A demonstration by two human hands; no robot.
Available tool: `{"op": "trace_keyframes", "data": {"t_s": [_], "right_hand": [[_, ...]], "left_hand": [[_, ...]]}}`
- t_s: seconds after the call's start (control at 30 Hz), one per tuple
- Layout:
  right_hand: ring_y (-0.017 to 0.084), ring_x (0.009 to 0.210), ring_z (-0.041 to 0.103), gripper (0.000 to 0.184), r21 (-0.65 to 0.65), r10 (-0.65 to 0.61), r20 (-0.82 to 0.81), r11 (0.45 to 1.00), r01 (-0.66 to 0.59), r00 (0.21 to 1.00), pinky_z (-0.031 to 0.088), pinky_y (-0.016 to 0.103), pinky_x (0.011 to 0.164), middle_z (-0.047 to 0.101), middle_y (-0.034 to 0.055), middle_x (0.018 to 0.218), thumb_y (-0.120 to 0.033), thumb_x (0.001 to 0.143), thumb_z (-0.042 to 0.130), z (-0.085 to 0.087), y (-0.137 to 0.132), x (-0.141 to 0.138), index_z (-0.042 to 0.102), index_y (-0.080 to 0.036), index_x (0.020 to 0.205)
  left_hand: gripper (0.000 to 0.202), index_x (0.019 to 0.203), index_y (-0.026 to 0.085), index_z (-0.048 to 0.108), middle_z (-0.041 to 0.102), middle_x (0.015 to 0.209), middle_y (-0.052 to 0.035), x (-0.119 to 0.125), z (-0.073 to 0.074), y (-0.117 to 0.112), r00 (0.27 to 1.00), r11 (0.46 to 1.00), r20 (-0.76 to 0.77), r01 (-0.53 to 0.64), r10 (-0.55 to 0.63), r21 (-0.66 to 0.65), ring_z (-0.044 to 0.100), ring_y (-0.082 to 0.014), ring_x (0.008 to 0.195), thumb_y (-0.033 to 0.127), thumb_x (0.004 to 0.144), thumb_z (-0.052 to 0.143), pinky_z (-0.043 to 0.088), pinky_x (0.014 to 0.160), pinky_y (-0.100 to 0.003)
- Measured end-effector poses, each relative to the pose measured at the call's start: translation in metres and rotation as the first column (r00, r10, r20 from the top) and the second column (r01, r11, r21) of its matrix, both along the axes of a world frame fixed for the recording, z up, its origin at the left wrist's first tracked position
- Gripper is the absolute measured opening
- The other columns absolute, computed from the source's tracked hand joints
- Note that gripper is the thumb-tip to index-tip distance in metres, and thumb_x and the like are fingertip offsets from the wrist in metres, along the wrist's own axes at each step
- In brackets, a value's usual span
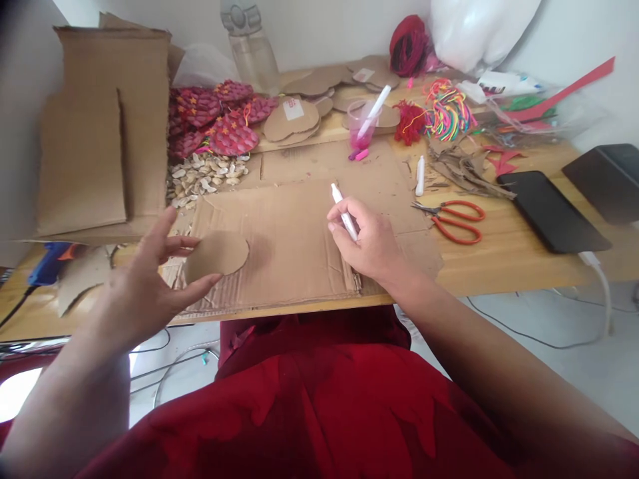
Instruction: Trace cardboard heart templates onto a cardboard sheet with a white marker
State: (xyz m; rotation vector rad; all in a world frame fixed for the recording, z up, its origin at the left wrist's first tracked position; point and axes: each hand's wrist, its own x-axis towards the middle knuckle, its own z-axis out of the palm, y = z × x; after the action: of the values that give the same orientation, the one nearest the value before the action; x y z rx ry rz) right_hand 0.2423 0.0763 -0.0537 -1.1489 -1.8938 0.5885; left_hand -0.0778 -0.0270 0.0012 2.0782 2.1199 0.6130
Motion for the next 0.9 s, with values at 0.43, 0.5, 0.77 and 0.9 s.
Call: {"op": "trace_keyframes", "data": {"t_s": [0.43,0.5,0.77,0.9], "right_hand": [[0.013,0.059,0.054,0.01,0.0,0.018,-0.005,1.0,-0.018,1.0,0.041,0.03,0.06,0.064,-0.0015,0.075,-0.022,0.088,0.066,-0.002,0.001,0.001,0.063,-0.022,0.098],[0.013,0.059,0.054,0.01,0.001,0.022,-0.006,1.0,-0.022,1.0,0.042,0.03,0.062,0.064,-0.0016,0.075,-0.022,0.089,0.065,-0.003,0.001,0.001,0.063,-0.023,0.098],[0.015,0.069,0.059,0.011,0.038,0.043,-0.008,0.998,-0.043,0.999,0.045,0.032,0.071,0.068,0.0002,0.085,-0.019,0.089,0.064,-0.001,0.001,0.001,0.063,-0.022,0.099],[0.015,0.07,0.06,0.01,0.034,0.046,-0.006,0.998,-0.046,0.999,0.045,0.032,0.071,0.069,0.0005,0.087,-0.02,0.089,0.064,-0.001,0.001,0.001,0.062,-0.022,0.098]], "left_hand": [[0.113,0.163,0.027,0.013,0.069,0.123,-0.0097,0.079,-0.026,0.018,0.936,0.936,-0.02,0.351,-0.351,-0.024,0.065,-0.0298,0.111,0.031,0.076,0.084,0.048,0.096,-0.047],[0.113,0.163,0.026,0.012,0.068,0.123,-0.0105,0.085,-0.029,0.018,0.932,0.933,-0.035,0.359,-0.36,-0.029,0.065,-0.0308,0.111,0.031,0.076,0.085,0.049,0.094,-0.047],[0.11,0.164,0.027,0.008,0.066,0.127,-0.0109,0.095,-0.032,0.016,0.927,0.929,-0.059,0.367,-0.369,-0.045,0.061,-0.0316,0.114,0.033,0.082,0.081,0.047,0.096,-0.048],[0.106,0.163,0.026,0.014,0.063,0.132,-0.0123,0.097,-0.033,0.014,0.926,0.928,-0.051,0.371,-0.373,-0.049,0.059,-0.0323,0.117,0.036,0.082,0.082,0.047,0.097,-0.05]]}}
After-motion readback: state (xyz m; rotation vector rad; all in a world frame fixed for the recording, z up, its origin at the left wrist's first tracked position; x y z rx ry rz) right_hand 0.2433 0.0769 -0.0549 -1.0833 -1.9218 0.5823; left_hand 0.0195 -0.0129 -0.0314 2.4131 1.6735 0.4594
